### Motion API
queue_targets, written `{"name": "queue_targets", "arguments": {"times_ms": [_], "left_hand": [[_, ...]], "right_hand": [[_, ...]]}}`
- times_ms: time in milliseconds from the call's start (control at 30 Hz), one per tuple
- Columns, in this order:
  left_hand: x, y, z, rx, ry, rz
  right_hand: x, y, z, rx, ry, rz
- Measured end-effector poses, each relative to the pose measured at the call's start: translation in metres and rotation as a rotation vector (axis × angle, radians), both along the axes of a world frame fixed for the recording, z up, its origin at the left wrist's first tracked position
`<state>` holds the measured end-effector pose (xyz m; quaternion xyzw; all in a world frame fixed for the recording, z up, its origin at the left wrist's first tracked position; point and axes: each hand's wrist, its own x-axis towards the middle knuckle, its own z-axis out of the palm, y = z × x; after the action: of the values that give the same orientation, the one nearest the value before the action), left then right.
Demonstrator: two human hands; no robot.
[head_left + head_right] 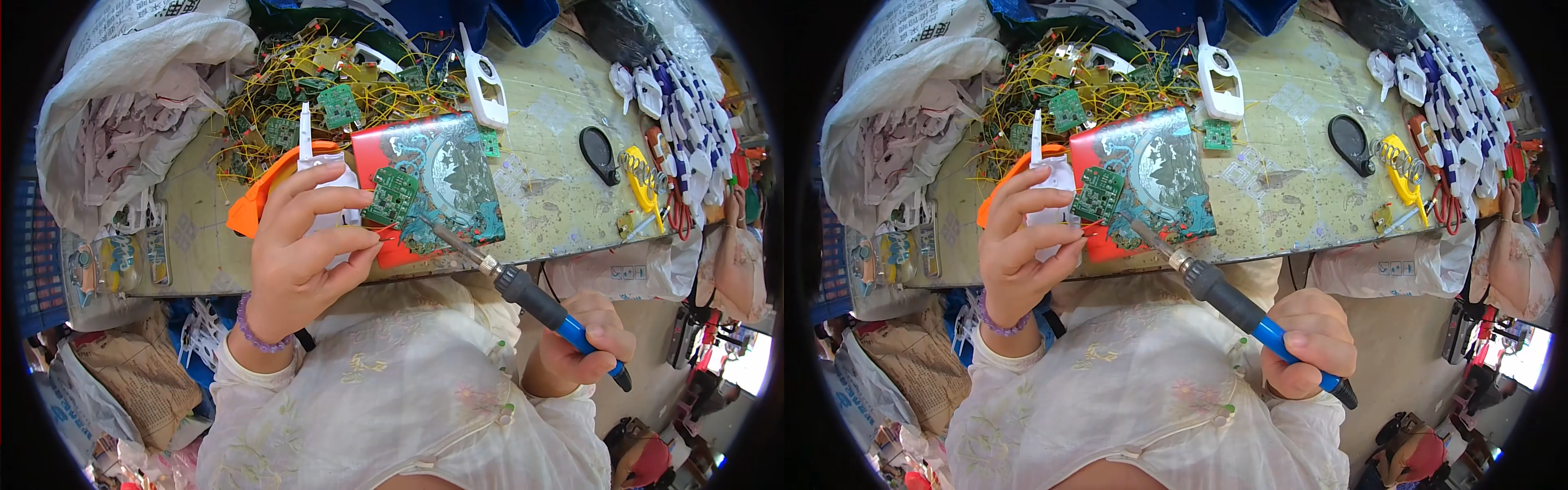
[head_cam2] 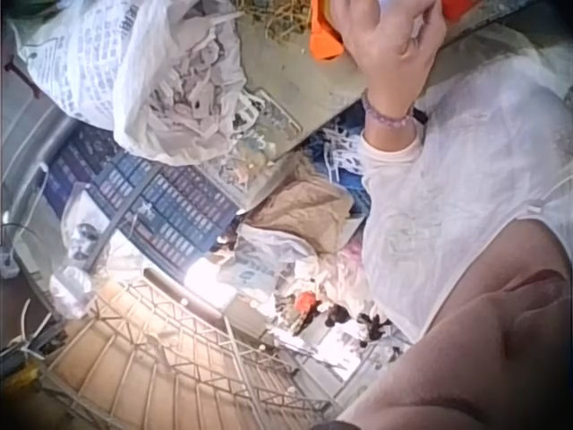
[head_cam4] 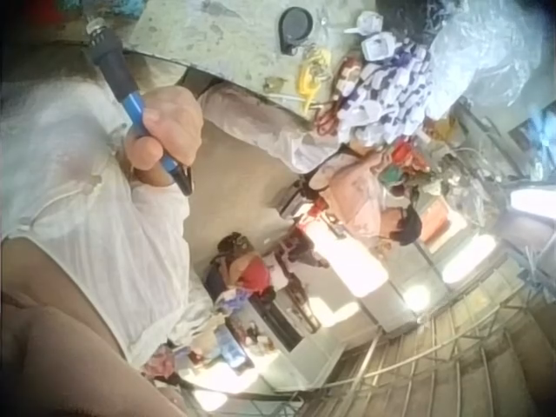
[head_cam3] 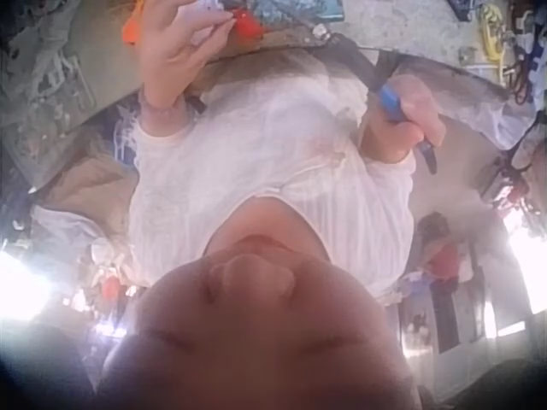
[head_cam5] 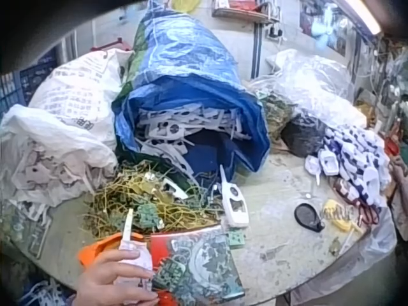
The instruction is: Soldering small electronic components and wires onto circuit boards for a toy.
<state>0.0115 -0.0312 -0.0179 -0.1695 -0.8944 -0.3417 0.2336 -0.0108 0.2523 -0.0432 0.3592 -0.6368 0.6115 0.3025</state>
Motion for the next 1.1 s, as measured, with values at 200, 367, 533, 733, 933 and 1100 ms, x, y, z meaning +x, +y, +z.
{"name": "queue_targets", "arguments": {"times_ms": [200,367,533,733,933,1100], "left_hand": [[-0.008,0.007,0.006,-0.063,0.021,-0.027],[-0.010,0.010,0.003,-0.040,-0.015,-0.038],[-0.013,0.013,0.003,-0.080,-0.011,-0.022],[-0.012,0.011,0.003,-0.116,0.006,-0.018],[-0.013,0.013,0.004,-0.133,0.010,-0.017],[-0.014,0.014,0.004,-0.125,0.017,-0.006]], "right_hand": [[-0.001,-0.001,0.000,-0.008,0.004,0.026],[-0.001,-0.003,0.000,-0.003,0.005,0.042],[-0.002,-0.004,0.000,-0.002,0.001,0.036],[-0.003,-0.010,0.003,0.001,-0.017,0.075],[-0.004,-0.011,0.003,-0.010,-0.024,0.095],[-0.005,-0.011,0.002,-0.005,-0.029,0.098]]}}
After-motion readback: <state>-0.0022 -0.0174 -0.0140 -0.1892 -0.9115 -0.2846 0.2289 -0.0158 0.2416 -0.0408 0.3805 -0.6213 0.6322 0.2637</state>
